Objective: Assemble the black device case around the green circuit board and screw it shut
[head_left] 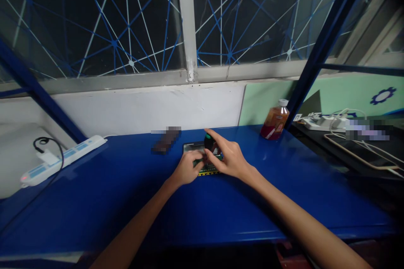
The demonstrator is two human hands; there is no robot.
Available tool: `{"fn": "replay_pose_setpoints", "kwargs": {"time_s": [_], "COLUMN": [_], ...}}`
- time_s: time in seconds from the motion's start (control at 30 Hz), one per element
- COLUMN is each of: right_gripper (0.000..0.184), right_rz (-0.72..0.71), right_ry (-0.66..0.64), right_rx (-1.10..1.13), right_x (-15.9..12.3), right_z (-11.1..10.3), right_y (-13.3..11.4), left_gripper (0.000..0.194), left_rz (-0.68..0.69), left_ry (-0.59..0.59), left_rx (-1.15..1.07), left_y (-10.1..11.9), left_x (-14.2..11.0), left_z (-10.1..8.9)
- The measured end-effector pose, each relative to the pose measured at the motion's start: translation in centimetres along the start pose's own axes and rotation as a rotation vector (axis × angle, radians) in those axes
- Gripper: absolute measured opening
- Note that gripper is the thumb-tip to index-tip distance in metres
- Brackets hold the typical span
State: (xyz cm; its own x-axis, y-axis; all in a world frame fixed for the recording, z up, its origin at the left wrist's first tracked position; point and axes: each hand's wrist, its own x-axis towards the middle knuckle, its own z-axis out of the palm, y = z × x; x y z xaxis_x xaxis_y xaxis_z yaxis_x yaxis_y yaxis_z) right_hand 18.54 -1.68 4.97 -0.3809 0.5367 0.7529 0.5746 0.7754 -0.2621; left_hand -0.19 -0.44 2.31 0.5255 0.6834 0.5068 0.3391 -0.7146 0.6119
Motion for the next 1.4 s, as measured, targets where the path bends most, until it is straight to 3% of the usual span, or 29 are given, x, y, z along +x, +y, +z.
{"fn": "replay_pose_setpoints", "kwargs": {"time_s": [0.37,1.17,1.4], "right_gripper": [0.057,0.058,0.06], "right_rz": [0.015,0.041,0.036], "right_ry": [0.006,-0.024,-0.028], "right_rx": [-0.041,-0.06,-0.064], "right_x": [0.0,0.2,0.1], "right_z": [0.1,-0.1,-0.1], "right_y": [0.1,-0.5,-0.5], "left_gripper": [0.008,0.015,0.006], "left_rz": [0.004,-0.049,-0.073], "left_ry": [0.115,-0.021,0.09], "left_rx": [-0.015,-0.054,-0.028], "left_y": [-1.2,0.2,-0.6], "left_x": [-0.2,0.1,-0.1], "left_z": [1.0,0.2,0.7]}}
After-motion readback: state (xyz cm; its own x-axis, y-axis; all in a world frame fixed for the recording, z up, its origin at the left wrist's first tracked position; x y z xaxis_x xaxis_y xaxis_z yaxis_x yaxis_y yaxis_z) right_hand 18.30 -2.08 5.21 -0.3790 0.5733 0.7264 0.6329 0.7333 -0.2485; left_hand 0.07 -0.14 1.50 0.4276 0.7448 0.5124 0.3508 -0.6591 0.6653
